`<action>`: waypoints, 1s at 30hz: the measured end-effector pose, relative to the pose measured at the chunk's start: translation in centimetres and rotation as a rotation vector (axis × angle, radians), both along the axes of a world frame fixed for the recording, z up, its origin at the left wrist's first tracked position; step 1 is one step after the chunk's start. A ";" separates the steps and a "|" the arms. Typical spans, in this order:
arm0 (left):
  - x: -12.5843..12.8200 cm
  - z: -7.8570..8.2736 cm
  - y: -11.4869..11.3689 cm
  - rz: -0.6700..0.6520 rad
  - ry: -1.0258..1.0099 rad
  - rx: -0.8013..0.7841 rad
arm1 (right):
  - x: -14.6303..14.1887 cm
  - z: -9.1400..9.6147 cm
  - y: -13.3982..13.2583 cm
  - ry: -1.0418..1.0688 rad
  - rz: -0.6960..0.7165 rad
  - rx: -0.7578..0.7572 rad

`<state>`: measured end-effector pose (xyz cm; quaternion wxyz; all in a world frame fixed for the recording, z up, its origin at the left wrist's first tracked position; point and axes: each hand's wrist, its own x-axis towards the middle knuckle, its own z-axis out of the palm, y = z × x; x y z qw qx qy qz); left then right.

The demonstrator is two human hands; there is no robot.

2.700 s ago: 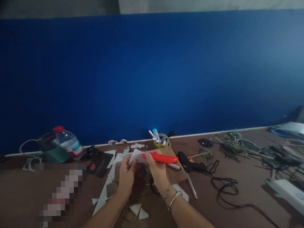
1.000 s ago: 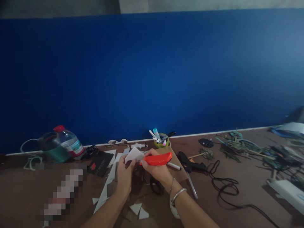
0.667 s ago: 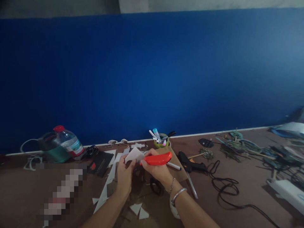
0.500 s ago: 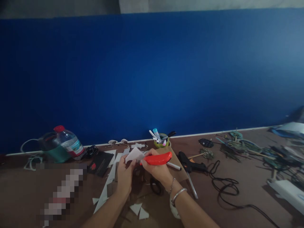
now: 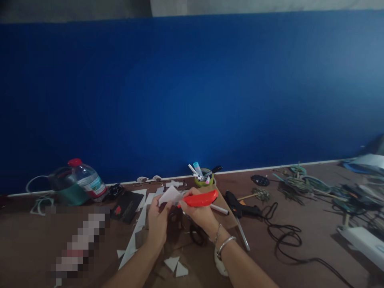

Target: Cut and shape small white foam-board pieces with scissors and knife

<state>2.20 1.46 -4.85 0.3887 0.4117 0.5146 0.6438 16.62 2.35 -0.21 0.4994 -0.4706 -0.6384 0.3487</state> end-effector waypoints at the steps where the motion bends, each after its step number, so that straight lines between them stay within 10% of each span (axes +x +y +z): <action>1: 0.0 0.0 0.0 -0.001 0.002 0.002 | 0.0 0.0 0.0 0.004 0.009 -0.004; 30: 0.0 -0.2 0.1 -0.005 -0.012 0.008 | 0.4 -0.1 0.1 -0.010 0.050 -0.015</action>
